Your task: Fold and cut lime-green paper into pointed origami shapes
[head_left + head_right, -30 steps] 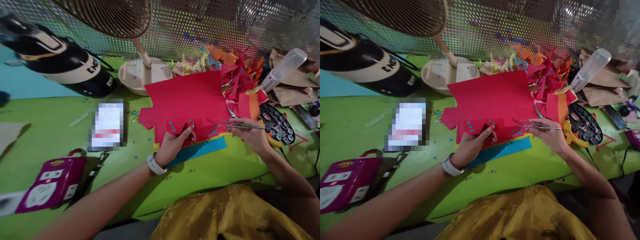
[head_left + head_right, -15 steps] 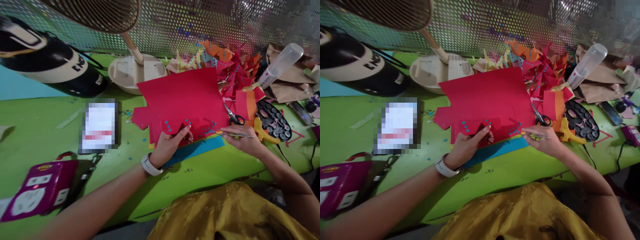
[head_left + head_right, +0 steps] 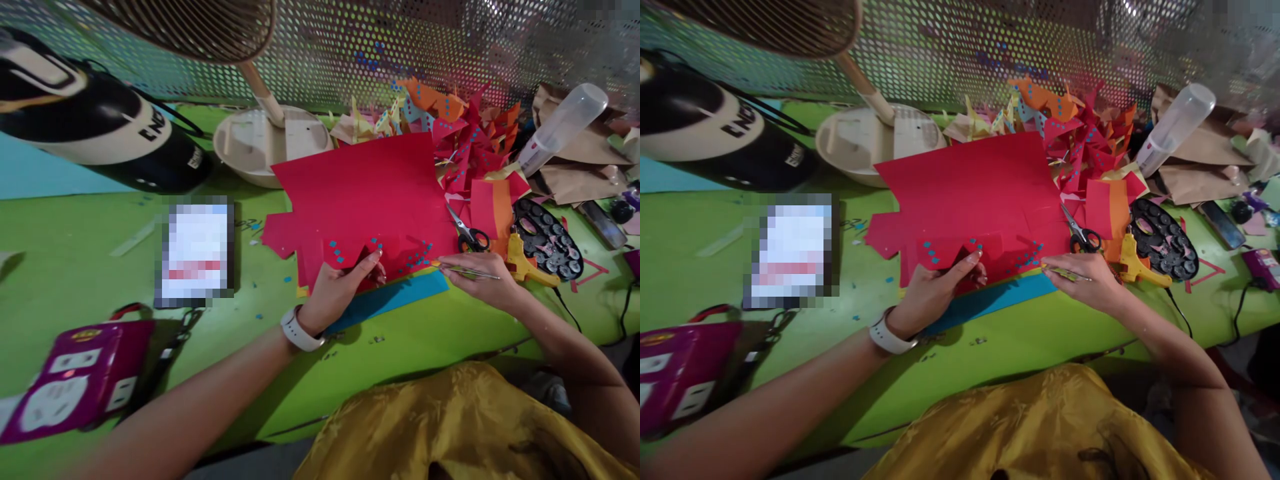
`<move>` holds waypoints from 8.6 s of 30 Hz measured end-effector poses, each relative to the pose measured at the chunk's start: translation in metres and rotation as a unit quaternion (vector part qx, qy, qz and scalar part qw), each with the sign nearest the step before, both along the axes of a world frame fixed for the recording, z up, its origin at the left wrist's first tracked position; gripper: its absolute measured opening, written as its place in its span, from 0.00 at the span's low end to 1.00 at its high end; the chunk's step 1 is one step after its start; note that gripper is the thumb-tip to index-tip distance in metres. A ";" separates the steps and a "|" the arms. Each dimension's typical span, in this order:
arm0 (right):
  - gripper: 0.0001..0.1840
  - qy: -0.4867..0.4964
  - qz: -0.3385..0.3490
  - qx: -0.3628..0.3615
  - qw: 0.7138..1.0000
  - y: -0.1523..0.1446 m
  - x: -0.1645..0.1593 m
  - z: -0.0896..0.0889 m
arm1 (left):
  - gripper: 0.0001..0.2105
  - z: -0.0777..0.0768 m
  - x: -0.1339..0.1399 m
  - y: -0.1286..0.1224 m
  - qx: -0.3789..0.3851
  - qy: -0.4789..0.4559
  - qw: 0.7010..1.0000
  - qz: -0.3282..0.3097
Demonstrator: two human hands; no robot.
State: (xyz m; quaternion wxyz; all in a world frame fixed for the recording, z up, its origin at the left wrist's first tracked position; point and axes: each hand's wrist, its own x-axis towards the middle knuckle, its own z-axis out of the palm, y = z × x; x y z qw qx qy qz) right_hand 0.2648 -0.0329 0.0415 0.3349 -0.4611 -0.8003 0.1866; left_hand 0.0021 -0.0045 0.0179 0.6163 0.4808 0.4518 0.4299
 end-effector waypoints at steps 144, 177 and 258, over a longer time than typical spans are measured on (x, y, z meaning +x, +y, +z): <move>0.11 0.004 0.095 0.112 0.989 0.015 -0.052 0.025 | 0.16 0.000 0.000 0.003 0.014 -0.011 0.998 -0.054; 0.10 0.048 0.057 0.111 0.991 0.014 -0.052 0.031 | 0.17 0.002 0.000 0.002 0.001 -0.042 0.997 -0.063; 0.19 0.184 0.031 -0.149 0.971 0.021 -0.067 -0.011 | 0.17 -0.003 0.002 0.000 0.057 -0.025 0.998 -0.028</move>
